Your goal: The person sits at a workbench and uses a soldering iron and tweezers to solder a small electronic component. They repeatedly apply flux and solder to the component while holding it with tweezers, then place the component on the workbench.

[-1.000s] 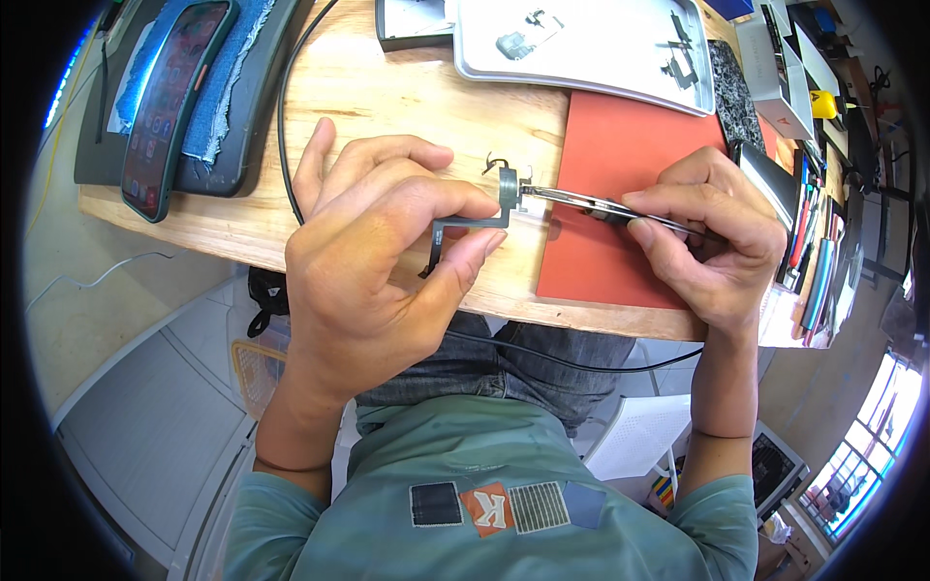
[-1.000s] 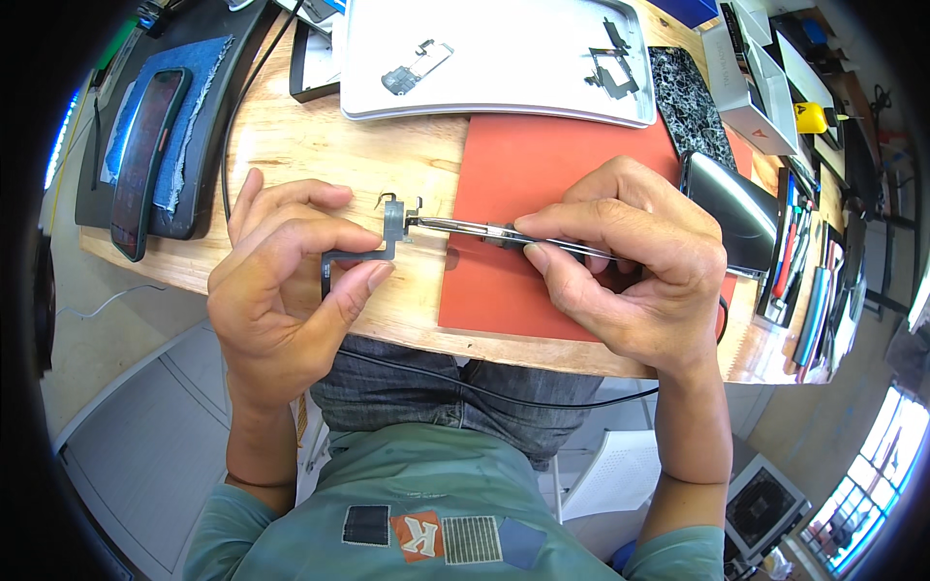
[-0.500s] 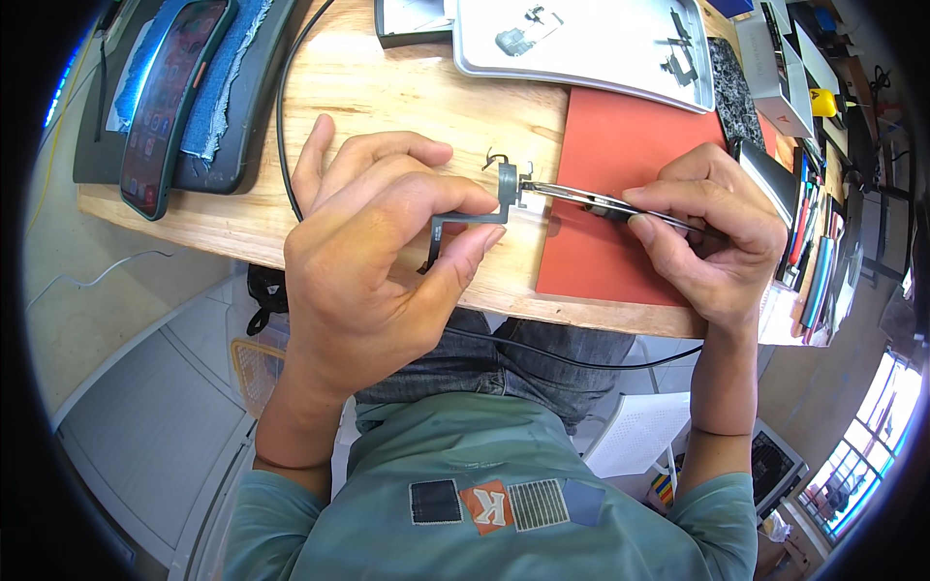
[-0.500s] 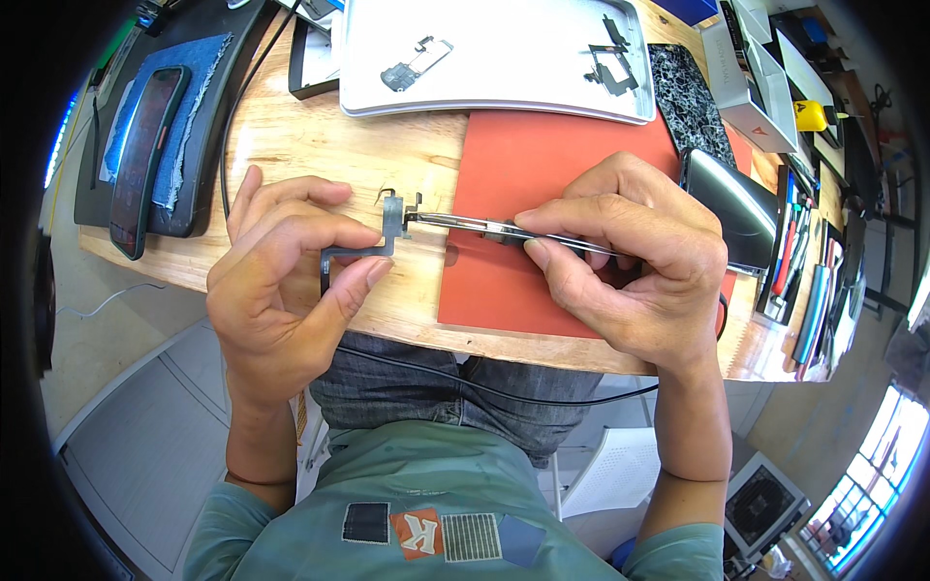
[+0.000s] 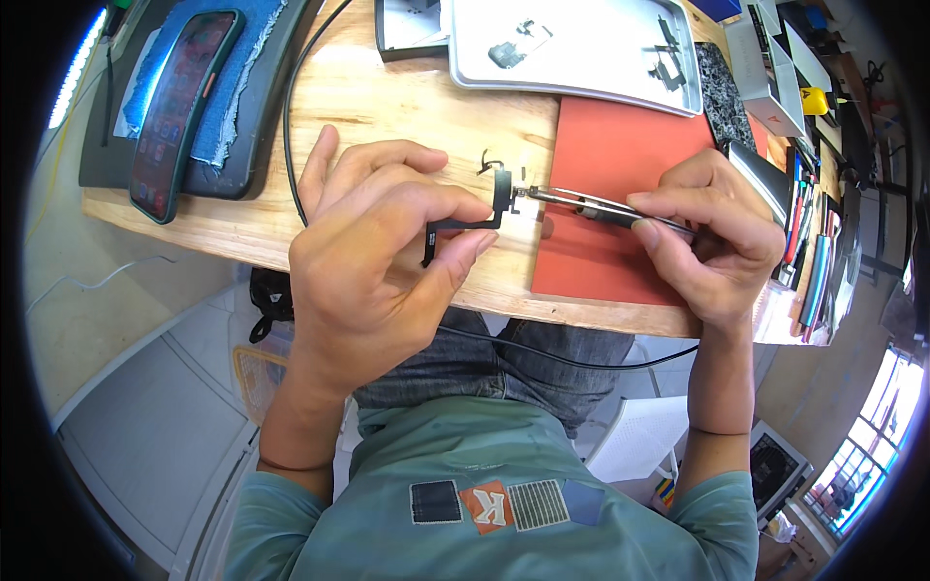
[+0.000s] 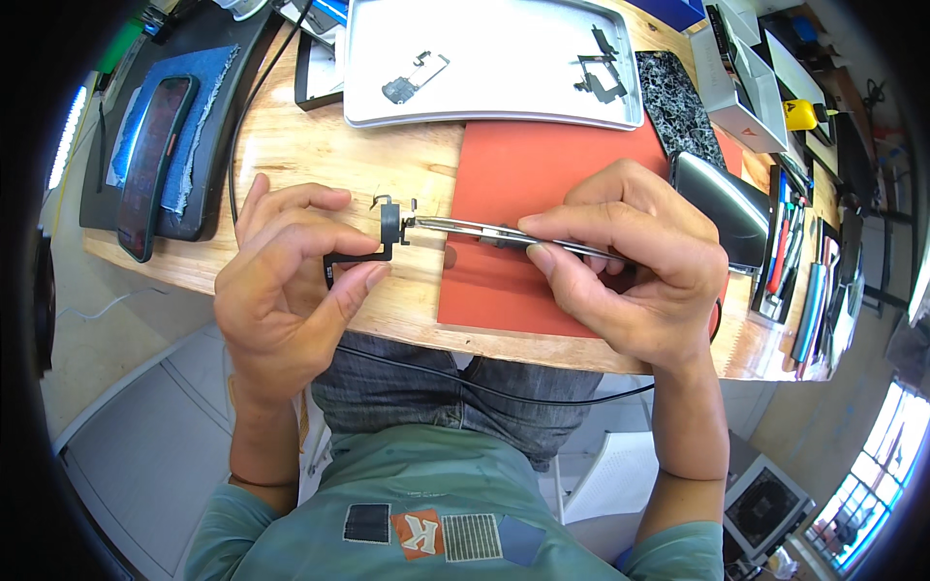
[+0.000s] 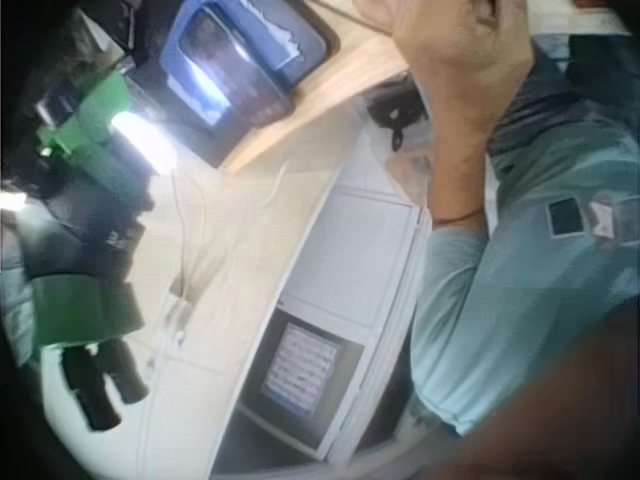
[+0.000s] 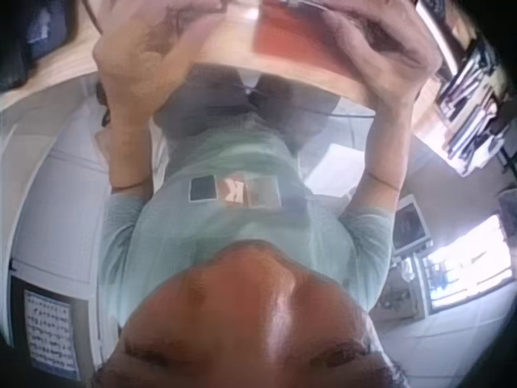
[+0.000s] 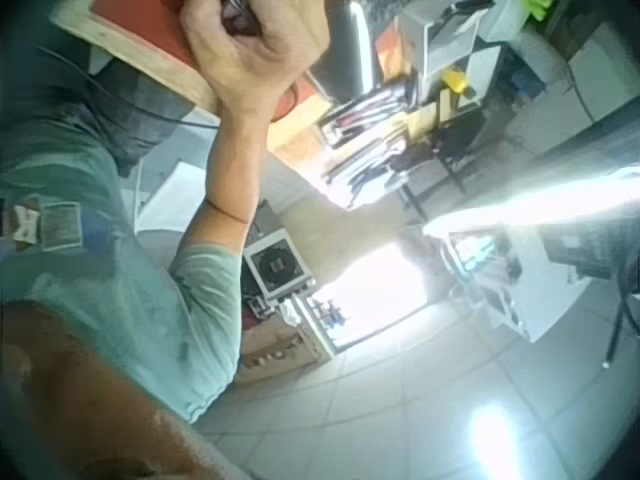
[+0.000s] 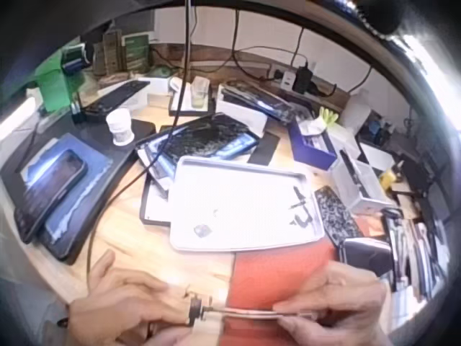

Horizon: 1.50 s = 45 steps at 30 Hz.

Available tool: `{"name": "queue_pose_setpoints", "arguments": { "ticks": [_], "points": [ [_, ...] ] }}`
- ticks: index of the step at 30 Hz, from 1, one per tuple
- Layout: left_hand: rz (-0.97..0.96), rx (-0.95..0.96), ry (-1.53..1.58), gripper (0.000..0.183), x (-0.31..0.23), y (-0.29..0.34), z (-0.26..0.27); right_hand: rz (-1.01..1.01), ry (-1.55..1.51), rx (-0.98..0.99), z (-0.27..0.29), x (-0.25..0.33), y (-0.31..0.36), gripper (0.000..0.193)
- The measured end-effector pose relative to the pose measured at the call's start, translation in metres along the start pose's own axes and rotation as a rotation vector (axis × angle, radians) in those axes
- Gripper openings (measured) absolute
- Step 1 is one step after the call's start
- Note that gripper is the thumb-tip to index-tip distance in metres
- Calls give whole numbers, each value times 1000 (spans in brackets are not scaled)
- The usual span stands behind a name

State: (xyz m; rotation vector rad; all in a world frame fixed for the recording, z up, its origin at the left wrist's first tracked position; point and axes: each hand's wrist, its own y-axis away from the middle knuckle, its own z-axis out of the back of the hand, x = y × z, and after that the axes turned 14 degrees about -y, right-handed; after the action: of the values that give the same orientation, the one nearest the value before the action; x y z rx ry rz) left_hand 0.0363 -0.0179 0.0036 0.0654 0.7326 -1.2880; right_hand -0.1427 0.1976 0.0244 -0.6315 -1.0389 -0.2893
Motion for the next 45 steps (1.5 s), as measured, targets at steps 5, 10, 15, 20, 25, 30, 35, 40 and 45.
{"name": "queue_pose_setpoints", "arguments": {
  "ticks": [5, 10, 15, 20, 25, 30, 35, 40, 45],
  "points": [
    [-15, -81, 68, 23, 5, 4, -1, 88, -47, -17, 4, 0, 3, 29],
    [-15, -128, 106, 22, 7, 7, -3, 113, -26, -86, 14, 5, 2, 26],
    [4, -166, 119, 20, 6, 6, -3, 49, 17, -128, 20, 22, -1, 24],
    [-4, -154, -90, 23, 10, 11, 10, -77, 41, 31, 9, 46, 8, 22],
    [-8, -120, -167, 21, 12, 11, 14, -115, 111, 75, -9, 44, 24, 18],
    [-27, -105, -202, 19, 11, 13, 13, -147, 83, 6, -14, 46, 31, 17],
    [5, -72, -201, 18, 6, 14, 11, -386, -172, -152, -9, 52, 42, 16],
    [7, -37, -227, 16, 1, 13, 14, -470, -203, -195, -13, 50, 54, 17],
    [-54, -55, -251, 16, 3, 13, 14, -193, 89, -148, -29, 42, 52, 19]
  ]
}}
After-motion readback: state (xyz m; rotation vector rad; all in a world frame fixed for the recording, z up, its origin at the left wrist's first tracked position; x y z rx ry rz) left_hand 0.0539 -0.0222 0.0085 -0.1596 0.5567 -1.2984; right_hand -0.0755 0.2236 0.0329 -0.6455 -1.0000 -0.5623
